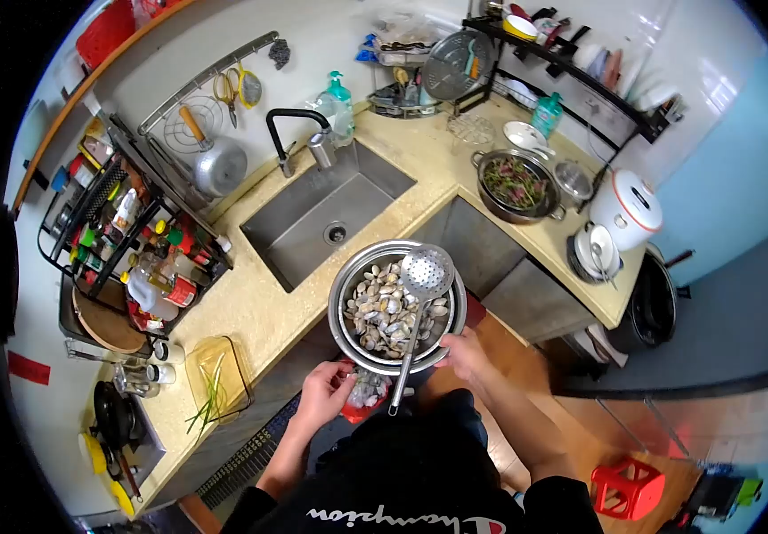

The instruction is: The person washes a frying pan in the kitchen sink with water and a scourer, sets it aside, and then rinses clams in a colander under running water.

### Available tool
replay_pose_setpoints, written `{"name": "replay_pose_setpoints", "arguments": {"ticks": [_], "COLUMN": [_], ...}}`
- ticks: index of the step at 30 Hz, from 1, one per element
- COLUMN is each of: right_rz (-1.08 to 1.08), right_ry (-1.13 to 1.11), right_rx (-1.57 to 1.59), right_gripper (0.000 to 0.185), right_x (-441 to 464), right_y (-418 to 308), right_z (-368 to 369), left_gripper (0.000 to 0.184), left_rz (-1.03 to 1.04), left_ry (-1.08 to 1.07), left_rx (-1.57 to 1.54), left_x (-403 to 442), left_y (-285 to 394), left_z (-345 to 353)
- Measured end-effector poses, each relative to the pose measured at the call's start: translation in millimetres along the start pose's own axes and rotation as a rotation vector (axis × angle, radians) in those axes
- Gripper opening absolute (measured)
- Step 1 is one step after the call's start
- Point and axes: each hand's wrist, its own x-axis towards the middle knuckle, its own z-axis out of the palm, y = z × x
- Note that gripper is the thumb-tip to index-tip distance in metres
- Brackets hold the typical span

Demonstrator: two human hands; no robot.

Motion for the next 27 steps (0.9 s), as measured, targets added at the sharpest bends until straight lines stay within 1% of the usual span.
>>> {"name": "replay_pose_setpoints", "arguments": {"ticks": [1, 3, 4, 7, 9, 10, 13, 17, 18, 21, 22, 23, 25, 27], "right_rz": [0.021, 0.056, 0.076, 0.087, 0.101, 0.112, 0.128, 0.171, 0.180, 0.187, 0.178, 0.185, 0.198, 0.235], "right_ry": [0.004, 0.000, -0.078, -0.175, -0.198, -0.202, -0.204, -0.237, -0.241, -0.219, -0.226, -0.225, -0.217, -0.258], "right_rx": [0.000, -0.008, 0.000, -0.016, -0.053, -0.078, -0.132, -0.179, -0.187, -0.228, -0.211, -0.218, -0.233, -0.274], "right_gripper": [0.033, 0.035, 0.036, 0.035, 0.031, 0.031, 0.030, 0.030, 0.030, 0.030, 0.031, 0.031, 0.031, 0.030], "right_x": [19, 62, 90, 146, 171, 192, 228, 282, 295, 322, 332, 338, 346, 362], "right_y": [-10, -28, -35, -73, -102, -113, -142, -162, -166, -186, -188, -194, -211, -222], "right_z": [-4, -12, -20, -23, -18, -18, -11, -11, -13, -10, -10, -8, -3, -5], "left_gripper": [0.018, 0.020, 0.021, 0.022, 0.023, 0.023, 0.023, 0.025, 0.028, 0.043, 0.048, 0.050, 0.052, 0.057], "left_rz": [-0.031, -0.088, -0.116, -0.183, -0.200, -0.296, -0.427, -0.514, -0.449, -0.350, -0.330, -0.283, -0.166, -0.194], "left_ry": [-0.002, -0.001, 0.033, 0.154, 0.231, 0.240, 0.308, 0.384, 0.405, 0.452, 0.401, 0.410, 0.402, 0.288], "left_rx": [-0.093, -0.153, -0.138, -0.081, -0.020, -0.076, -0.222, -0.272, -0.195, -0.063, 0.049, 0.063, 0.143, 0.166], "left_x": [15, 40, 50, 80, 92, 97, 110, 146, 158, 213, 234, 260, 315, 378], "left_y": [5, 3, 4, 8, 3, 4, -8, -17, -26, -43, -56, -58, -89, -105], "left_z": [7, 21, 25, 41, 48, 52, 65, 62, 60, 37, 25, 13, -6, -31]}}
